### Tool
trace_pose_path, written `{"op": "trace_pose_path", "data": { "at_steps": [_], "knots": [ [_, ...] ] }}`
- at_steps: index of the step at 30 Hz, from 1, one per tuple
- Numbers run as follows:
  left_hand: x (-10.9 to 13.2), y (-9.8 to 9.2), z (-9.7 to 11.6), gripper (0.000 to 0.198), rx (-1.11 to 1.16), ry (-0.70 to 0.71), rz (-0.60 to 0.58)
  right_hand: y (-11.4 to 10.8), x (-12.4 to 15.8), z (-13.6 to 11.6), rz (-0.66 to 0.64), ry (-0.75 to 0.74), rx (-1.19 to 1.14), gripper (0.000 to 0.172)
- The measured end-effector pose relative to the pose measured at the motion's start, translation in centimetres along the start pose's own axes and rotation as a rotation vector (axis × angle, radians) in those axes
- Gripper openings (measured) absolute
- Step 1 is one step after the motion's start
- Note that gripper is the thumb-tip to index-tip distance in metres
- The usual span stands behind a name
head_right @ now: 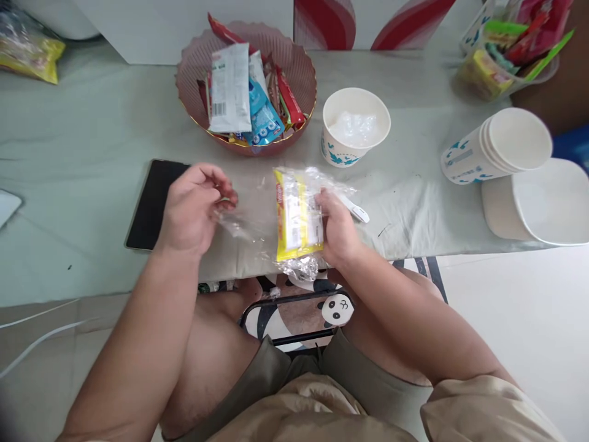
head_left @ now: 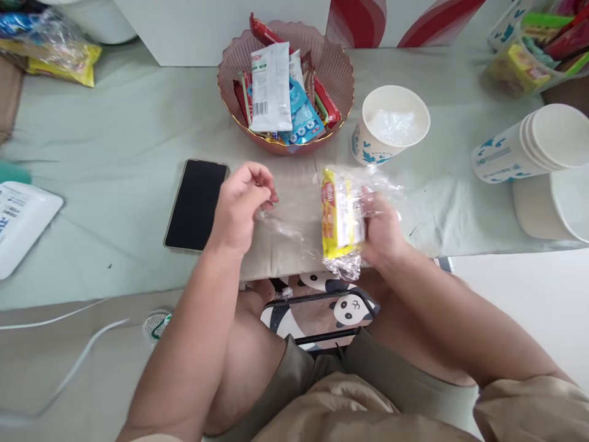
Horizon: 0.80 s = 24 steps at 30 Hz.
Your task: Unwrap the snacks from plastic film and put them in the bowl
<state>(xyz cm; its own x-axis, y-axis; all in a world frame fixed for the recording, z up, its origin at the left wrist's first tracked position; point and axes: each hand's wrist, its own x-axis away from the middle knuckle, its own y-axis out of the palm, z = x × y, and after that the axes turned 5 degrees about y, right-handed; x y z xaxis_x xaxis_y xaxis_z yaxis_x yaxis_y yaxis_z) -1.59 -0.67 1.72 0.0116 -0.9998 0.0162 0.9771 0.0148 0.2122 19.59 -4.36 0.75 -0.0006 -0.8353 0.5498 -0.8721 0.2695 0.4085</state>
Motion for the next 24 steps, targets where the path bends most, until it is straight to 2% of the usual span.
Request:
{"op": "trace_pose_path", "data": {
  "at_steps": [3,5,7,9,10,13,15,19,24],
  "knots": [
    [-0.5,-1.0,-0.5,0.022,-0.050,0.258,-0.016,-0.1,0.2,0.3,0.066,-0.082,0.062,0.036],
    [0.0,-0.9,-0.6,0.035,-0.238,0.505,-0.150,-0.1,0.3,0.4,0.047,-0.096,0.126,0.038],
    [0.9,0.1,-0.9,0.053,-0.472,0.644,-0.318,-0.1,0.4,0.4,-0.011,-0.100,0.189,0.043],
    [1.8,1.3,-1.3,0.058,-0.625,0.588,-0.291,0.0,0.5,0.6,-0.063,-0.118,0.224,0.048],
    [2.1,1.9,-1.5,0.054,-0.664,0.540,-0.234,0.0,0.5,0.6,-0.080,-0.131,0.231,0.050],
    [2.0,2.5,-1.8,0.025,-0.662,0.374,-0.014,0.1,0.6,0.8,-0.093,-0.136,0.232,0.051],
    [1.4,2.1,-1.7,0.018,-0.570,0.260,0.050,0.1,0.7,0.7,-0.085,-0.102,0.233,0.050],
    [0.4,1.2,-0.6,0.027,-0.192,-0.011,0.118,0.2,0.8,0.1,-0.040,-0.042,0.222,0.048],
    [0.6,1.5,2.7,0.037,0.110,-0.186,0.182,0.3,0.8,0.2,-0.062,0.033,0.127,0.044]
  ]
}}
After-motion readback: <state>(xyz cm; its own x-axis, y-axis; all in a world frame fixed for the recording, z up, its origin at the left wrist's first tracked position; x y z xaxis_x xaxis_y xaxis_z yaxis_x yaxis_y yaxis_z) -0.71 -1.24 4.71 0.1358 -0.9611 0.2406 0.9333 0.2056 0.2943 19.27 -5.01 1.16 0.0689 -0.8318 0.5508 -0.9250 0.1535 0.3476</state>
